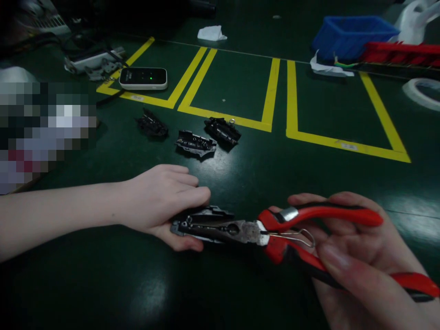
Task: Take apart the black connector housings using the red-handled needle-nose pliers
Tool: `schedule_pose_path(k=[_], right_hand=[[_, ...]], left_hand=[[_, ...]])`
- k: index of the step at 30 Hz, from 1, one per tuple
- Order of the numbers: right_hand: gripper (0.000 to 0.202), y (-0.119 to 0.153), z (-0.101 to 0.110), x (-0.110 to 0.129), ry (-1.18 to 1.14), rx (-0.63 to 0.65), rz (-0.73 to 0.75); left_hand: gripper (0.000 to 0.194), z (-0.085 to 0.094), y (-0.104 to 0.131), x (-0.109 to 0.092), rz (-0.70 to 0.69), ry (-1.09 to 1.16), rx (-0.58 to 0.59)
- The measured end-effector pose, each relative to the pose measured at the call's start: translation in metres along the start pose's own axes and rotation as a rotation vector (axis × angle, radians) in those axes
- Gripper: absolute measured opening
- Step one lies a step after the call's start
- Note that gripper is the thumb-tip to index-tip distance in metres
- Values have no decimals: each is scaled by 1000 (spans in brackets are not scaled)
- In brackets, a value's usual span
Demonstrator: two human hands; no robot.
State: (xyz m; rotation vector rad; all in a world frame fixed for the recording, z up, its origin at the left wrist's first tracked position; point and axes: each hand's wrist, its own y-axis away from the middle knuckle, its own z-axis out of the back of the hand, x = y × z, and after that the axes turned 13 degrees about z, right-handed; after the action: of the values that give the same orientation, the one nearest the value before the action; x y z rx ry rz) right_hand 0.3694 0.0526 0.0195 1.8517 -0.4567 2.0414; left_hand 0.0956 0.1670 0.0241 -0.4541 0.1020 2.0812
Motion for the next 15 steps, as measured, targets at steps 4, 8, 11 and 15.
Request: schedule_pose_path(k=[4, 8, 11, 15], right_hand=[[51, -4, 7, -9, -17, 15, 26], [58, -10, 22, -24, -27, -28, 63], [54, -15, 28, -32, -19, -51, 45], [47, -13, 16, -23, -16, -18, 43]], left_hand=[[49, 0, 0, 0, -3, 22, 0], [48, 1, 0, 1, -15, 55, 0], [48, 0, 1, 2, -14, 68, 2], [48, 0, 1, 2, -15, 63, 11]])
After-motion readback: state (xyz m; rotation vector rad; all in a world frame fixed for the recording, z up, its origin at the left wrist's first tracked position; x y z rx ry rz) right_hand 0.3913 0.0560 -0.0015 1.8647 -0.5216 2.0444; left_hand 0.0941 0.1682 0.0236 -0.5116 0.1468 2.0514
